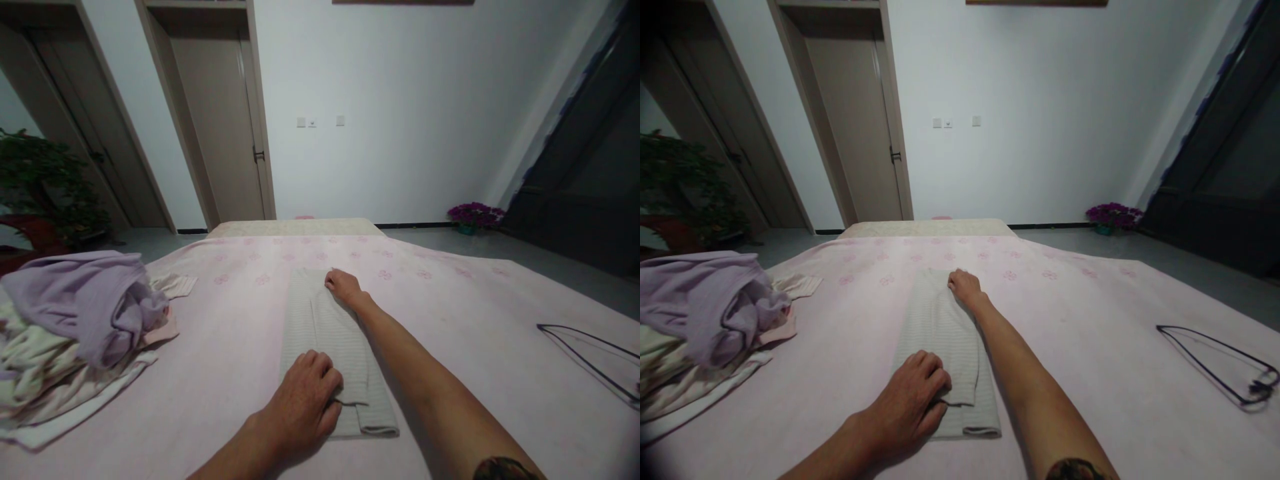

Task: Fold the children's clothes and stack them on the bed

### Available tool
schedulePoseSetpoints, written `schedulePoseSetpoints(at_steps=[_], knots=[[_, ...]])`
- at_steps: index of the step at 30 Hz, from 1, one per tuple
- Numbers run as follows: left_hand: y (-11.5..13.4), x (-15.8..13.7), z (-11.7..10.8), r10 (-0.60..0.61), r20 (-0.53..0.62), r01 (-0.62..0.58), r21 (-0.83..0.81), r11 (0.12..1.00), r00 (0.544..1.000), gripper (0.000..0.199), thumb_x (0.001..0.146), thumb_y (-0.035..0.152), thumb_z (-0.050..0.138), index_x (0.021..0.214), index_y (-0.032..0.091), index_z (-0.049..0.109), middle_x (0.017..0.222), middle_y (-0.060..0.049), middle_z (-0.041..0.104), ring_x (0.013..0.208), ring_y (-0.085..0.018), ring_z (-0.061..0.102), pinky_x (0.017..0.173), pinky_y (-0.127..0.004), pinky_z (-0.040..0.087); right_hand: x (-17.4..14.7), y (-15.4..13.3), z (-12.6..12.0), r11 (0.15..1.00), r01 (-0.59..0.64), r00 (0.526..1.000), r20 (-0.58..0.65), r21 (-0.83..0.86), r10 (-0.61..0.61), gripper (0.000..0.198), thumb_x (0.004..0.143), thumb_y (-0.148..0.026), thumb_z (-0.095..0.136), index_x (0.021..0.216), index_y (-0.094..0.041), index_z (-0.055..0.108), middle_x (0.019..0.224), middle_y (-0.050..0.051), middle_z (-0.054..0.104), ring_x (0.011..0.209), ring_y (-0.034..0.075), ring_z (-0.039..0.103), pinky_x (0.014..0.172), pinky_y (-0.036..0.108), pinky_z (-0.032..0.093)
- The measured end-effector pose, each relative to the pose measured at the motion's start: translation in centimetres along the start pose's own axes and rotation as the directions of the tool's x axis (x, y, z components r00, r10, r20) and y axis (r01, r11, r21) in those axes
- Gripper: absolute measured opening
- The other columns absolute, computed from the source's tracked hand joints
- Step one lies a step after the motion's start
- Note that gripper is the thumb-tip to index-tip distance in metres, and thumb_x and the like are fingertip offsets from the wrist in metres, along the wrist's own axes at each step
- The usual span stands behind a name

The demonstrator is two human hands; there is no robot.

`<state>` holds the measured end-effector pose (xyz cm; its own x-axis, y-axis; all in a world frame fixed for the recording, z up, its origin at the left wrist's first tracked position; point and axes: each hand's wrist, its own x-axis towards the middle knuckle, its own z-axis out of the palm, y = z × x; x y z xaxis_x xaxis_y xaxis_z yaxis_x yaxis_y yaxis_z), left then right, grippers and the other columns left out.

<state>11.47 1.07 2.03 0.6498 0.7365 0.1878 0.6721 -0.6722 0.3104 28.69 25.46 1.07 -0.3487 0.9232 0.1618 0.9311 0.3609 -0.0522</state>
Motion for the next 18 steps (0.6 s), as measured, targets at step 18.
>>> schedulePoseSetpoints(at_steps=[18], knots=[[-1.8,-0.6,1.0,0.026,-0.167,-0.055,-0.174,0.983,0.986,0.021,0.079,0.012,0.063,0.098,0.021,0.059,0.100,-0.004,0.061,0.095,-0.021,0.053,0.086,-0.033,0.043,-12.2,-1.7,-0.4,0.904,0.180,0.961,-0.266,0.387,-0.077,0.033,0.094,-0.017,0.049,0.124,-0.019,0.062,0.122,0.008,0.064,0.114,0.017,0.058,0.101,0.030,0.044]])
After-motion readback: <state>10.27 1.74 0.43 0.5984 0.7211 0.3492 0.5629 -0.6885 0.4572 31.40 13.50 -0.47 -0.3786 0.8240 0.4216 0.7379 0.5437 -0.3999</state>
